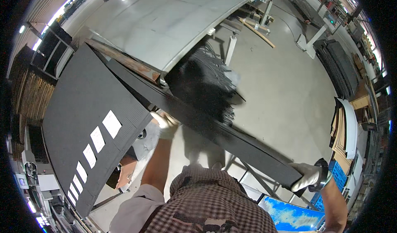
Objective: The worker applies identification labels to large grey panels and attaches protective trim strips to the edges in a manufacturing environment.
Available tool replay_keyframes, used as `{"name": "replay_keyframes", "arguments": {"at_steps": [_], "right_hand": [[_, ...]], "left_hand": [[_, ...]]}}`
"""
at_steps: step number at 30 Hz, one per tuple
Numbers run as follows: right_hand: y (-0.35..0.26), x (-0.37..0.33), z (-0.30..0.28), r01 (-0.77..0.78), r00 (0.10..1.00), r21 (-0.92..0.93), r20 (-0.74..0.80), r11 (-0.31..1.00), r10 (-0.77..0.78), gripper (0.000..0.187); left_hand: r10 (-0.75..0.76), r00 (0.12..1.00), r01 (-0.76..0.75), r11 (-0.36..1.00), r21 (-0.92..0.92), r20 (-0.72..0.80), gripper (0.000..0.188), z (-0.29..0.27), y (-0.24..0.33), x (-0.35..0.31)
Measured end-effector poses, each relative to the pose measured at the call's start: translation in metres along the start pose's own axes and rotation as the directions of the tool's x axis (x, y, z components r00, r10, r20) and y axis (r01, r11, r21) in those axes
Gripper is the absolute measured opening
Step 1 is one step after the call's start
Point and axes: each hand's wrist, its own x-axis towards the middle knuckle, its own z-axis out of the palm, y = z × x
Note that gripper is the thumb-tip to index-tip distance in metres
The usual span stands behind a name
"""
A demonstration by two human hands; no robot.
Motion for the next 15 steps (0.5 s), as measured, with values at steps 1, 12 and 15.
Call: {"name": "replay_keyframes", "arguments": {"at_steps": [1,12,15], "right_hand": [[-0.01,0.008,0.004,-0.004,1.0,0.003,0.001,1.0,0.004,0.083],[-0.027,0.064,0.035,0.009,0.998,-0.186,-0.062,0.982,-0.02,0.086],[-0.06,0.088,0.044,0.037,0.999,-0.051,-0.037,0.998,-0.039,0.08]], "left_hand": [[0.22,0.975,-0.171,0.824,0.54,-0.027,0.081,-0.019,-0.03,0.002],[0.042,0.982,-0.176,0.552,0.815,0.184,0.09,0.014,-0.093,0.068],[0.254,0.967,-0.16,0.536,0.829,0.022,0.087,0.038,-0.083,0.068]]}}
